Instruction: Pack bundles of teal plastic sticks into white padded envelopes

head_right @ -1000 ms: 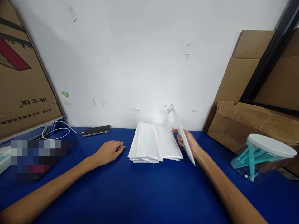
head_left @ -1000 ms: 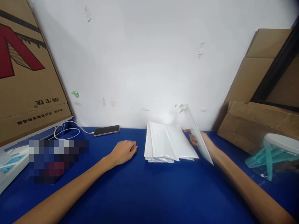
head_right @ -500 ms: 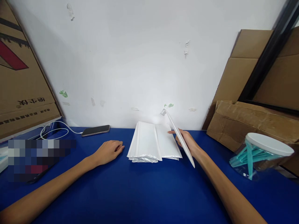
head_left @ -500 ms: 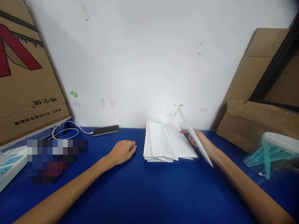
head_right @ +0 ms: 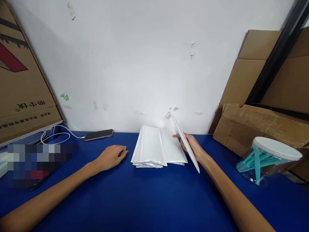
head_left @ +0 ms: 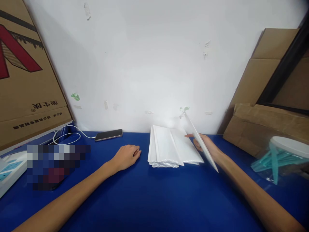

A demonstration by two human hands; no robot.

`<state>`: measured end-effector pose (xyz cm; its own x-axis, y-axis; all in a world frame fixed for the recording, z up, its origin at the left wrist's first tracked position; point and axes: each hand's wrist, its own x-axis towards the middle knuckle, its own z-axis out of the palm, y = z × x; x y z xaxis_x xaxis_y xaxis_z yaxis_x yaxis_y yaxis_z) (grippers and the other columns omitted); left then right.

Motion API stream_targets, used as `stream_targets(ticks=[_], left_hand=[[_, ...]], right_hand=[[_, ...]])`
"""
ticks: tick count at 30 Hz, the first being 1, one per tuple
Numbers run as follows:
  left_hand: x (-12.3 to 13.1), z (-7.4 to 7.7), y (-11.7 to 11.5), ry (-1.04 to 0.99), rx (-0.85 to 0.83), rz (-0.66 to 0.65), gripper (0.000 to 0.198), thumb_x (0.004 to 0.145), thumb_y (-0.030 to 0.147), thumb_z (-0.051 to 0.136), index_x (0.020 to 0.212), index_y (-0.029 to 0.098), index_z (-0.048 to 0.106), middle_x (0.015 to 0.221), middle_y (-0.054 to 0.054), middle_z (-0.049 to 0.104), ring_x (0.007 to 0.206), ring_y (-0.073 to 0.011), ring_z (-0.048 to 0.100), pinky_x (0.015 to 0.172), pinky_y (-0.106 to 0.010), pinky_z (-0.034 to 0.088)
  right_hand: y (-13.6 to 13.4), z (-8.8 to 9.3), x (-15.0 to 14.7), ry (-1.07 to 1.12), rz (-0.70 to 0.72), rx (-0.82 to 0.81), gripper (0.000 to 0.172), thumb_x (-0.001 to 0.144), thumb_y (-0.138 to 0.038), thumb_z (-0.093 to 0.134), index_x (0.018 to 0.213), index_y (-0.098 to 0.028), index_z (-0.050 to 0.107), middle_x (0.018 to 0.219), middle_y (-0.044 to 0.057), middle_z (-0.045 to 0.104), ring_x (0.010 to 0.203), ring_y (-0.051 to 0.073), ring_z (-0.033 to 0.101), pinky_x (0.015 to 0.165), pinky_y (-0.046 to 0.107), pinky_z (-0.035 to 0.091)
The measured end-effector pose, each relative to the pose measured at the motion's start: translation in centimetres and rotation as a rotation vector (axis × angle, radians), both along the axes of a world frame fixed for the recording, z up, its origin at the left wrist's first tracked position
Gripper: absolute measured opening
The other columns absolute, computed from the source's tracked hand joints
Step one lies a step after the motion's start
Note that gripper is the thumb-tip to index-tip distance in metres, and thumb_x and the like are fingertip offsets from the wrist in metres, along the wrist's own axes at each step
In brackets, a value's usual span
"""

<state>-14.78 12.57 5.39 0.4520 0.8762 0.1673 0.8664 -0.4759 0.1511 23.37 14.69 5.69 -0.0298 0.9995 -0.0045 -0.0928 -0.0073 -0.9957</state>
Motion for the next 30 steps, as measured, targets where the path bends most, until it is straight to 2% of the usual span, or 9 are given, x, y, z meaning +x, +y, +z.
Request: stream_targets(ticks=[13,30], left_hand=[[-0.04,0.01,0.06,0.005,-0.002,0.000,0.036,0.101,0.036,0.042,0.070,0.020,0.048,0.067,0.003,0.053,0.060,-0.0144,0.048,0.060,-0.028,0.033],[-0.16,-0.41,0.26,0.009,0.013,-0.013,0.035,0.101,0.035,0.042,0.070,0.019,0.048,0.066,0.003,0.052,0.060,-0.0139,0.046,0.059,-0.028,0.031]], right_hand=[[0.08,-0.24,-0.16,0.032,-0.021,-0.016,0.026,0.085,-0.035,0.060,0.104,-0.019,0.067,0.049,-0.008,0.035,0.038,0.009,0.027,0.033,0.019,0.026],[0.72,-0.79,0.15,0.015,-0.039,-0.016,0.025,0.084,-0.037,0.062,0.099,-0.018,0.068,0.047,-0.008,0.039,0.036,0.008,0.035,0.033,0.019,0.029]])
